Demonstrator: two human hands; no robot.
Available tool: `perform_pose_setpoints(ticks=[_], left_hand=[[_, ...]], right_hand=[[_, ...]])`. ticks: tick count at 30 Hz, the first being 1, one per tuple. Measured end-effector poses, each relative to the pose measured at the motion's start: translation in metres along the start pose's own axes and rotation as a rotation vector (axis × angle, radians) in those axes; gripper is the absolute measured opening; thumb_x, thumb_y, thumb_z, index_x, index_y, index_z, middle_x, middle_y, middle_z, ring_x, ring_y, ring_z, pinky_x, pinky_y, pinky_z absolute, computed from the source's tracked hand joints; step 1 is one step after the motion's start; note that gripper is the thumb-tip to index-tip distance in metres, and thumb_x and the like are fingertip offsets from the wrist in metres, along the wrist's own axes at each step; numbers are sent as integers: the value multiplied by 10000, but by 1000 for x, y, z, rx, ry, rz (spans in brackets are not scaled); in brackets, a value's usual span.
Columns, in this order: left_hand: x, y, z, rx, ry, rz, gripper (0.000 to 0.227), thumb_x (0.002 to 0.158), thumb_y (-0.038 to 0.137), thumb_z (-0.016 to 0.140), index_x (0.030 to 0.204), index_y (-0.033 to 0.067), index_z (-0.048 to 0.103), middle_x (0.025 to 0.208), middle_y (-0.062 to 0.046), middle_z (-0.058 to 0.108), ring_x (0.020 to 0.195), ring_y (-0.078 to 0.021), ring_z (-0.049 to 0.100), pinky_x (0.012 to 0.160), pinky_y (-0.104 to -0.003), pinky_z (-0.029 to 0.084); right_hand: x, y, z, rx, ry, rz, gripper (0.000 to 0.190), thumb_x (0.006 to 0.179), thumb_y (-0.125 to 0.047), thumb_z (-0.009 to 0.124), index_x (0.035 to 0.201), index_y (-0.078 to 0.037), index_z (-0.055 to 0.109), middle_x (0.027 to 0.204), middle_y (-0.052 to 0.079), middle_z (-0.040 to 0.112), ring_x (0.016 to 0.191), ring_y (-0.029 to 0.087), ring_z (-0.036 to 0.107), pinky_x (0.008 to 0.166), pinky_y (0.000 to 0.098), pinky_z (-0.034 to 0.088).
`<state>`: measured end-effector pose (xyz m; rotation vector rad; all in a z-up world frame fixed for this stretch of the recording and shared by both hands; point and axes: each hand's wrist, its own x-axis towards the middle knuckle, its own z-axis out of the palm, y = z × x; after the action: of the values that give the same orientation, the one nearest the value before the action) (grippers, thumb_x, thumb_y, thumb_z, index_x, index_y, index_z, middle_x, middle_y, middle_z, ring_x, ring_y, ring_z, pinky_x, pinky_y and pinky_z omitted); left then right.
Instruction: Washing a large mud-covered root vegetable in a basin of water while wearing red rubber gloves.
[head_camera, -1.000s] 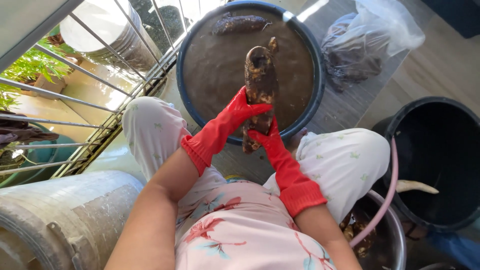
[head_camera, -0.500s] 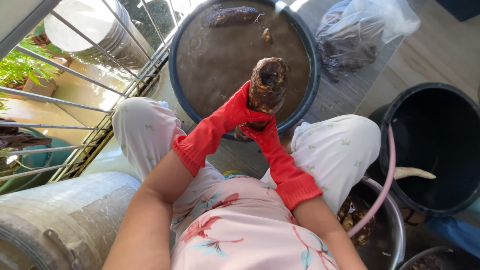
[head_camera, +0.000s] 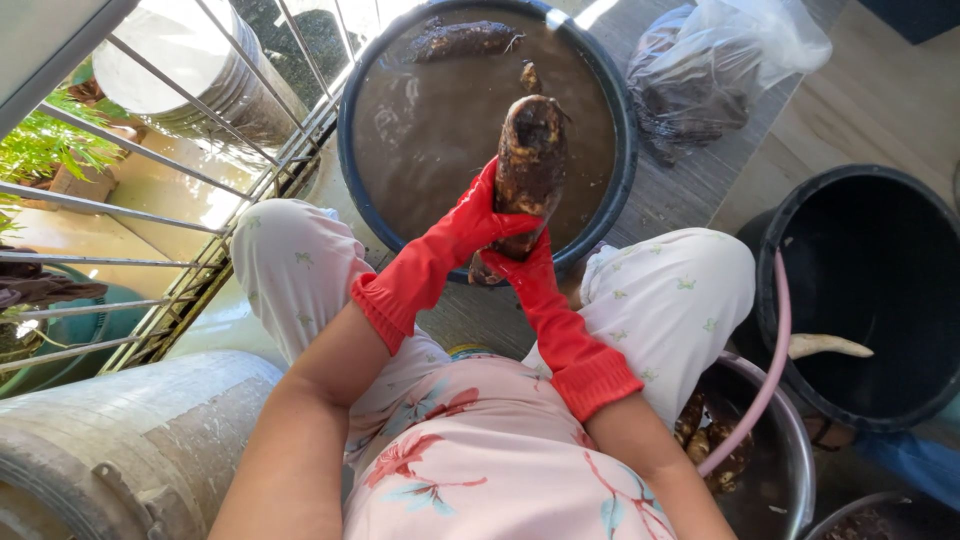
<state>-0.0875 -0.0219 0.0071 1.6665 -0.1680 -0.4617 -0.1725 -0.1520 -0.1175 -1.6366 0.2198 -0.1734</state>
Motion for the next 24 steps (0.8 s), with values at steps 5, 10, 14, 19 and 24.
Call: perform_pose_setpoints(ticks=[5, 10, 14, 19, 24], left_hand=[[5, 12, 9, -30, 132, -100, 1195, 612, 448, 998, 1587, 252, 335, 1526, -147, 543, 1410, -391, 511, 1210, -552, 408], [29, -24, 3, -257, 274, -252, 1117, 645, 523, 993, 1569, 389, 381, 1509, -73, 574, 1410, -314, 521, 1213, -457, 415], [34, -20, -1, -239, 219, -271, 1055, 664, 589, 965, 1551, 393, 427, 1513, -86, 563, 1411, -316, 513, 1227, -429, 393], [9, 26, 6, -454, 258, -310, 839, 821, 592, 825, 1505, 200, 541, 1514, -151, 551, 1448, -353, 456, 1270, -437, 293], [-13, 51, 2, -86, 86, -223, 888, 885, 681, 648, 1593, 218, 378, 1583, -151, 463, 1476, -346, 401, 1262, -452, 317]], right_hand=[[35, 65, -19, 661, -403, 108, 881, 847, -97, 859, 1576, -117, 365, 1594, 255, 375, 1437, 338, 416, 1249, 518, 301], [16, -7, -3, -73, -149, -68, 950, 930, -358, 806, 1621, -83, 214, 1573, 286, 365, 1441, 449, 402, 1219, 579, 330], [14, -65, 4, 85, -97, -69, 605, 1100, -315, 546, 1577, -51, 284, 1571, 240, 403, 1449, 355, 416, 1232, 518, 338], [27, -62, 18, 362, -11, 318, 835, 934, -379, 791, 1608, -244, 317, 1572, 198, 432, 1378, 347, 520, 1166, 451, 475], [39, -57, 16, 491, 108, 419, 704, 966, -491, 706, 1526, -160, 436, 1448, 221, 543, 1231, 375, 637, 1028, 472, 580]])
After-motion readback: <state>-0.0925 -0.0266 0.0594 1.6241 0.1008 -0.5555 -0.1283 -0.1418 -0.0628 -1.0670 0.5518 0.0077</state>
